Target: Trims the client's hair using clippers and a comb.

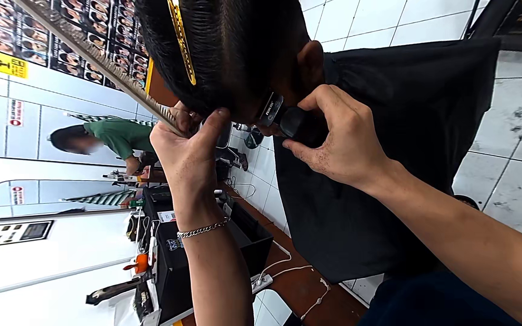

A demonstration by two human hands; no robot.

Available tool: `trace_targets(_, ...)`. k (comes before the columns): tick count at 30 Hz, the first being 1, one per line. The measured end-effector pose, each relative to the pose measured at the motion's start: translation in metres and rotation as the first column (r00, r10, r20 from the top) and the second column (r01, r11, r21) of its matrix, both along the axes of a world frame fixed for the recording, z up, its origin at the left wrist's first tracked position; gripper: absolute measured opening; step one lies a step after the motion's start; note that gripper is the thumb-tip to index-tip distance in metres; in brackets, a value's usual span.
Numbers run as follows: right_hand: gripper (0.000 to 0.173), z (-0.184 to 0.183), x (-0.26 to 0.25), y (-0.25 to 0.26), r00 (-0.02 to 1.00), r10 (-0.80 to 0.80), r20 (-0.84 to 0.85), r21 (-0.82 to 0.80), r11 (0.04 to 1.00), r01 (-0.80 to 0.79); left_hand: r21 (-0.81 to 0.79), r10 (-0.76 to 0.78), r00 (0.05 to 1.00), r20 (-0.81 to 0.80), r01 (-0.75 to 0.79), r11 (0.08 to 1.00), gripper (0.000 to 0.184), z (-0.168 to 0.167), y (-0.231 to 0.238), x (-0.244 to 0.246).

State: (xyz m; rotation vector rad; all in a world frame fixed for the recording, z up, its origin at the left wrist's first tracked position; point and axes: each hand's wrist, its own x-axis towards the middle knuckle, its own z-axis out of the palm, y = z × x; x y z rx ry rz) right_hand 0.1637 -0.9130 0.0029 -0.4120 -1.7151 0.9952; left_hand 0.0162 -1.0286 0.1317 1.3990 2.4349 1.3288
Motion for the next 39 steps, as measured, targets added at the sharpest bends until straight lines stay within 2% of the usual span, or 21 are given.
trace_targets(33, 0.040, -0.0034, -0.0027, 0.0016, 0.996, 0.049, -0.072, -0.085, 0.995, -0.055, 0.022, -0.010, 1.000, 0.009, 0.010, 1.000, 0.019, -0.0009, -0.0037, -0.0057)
trace_targets(39, 0.038, -0.0081, -0.0018, 0.0020, 0.996, 0.040, -0.075, -0.095, 0.994, -0.047, -0.015, -0.005, 1.000, 0.005, 0.005, 1.000, 0.020, 0.0011, 0.0017, -0.0013)
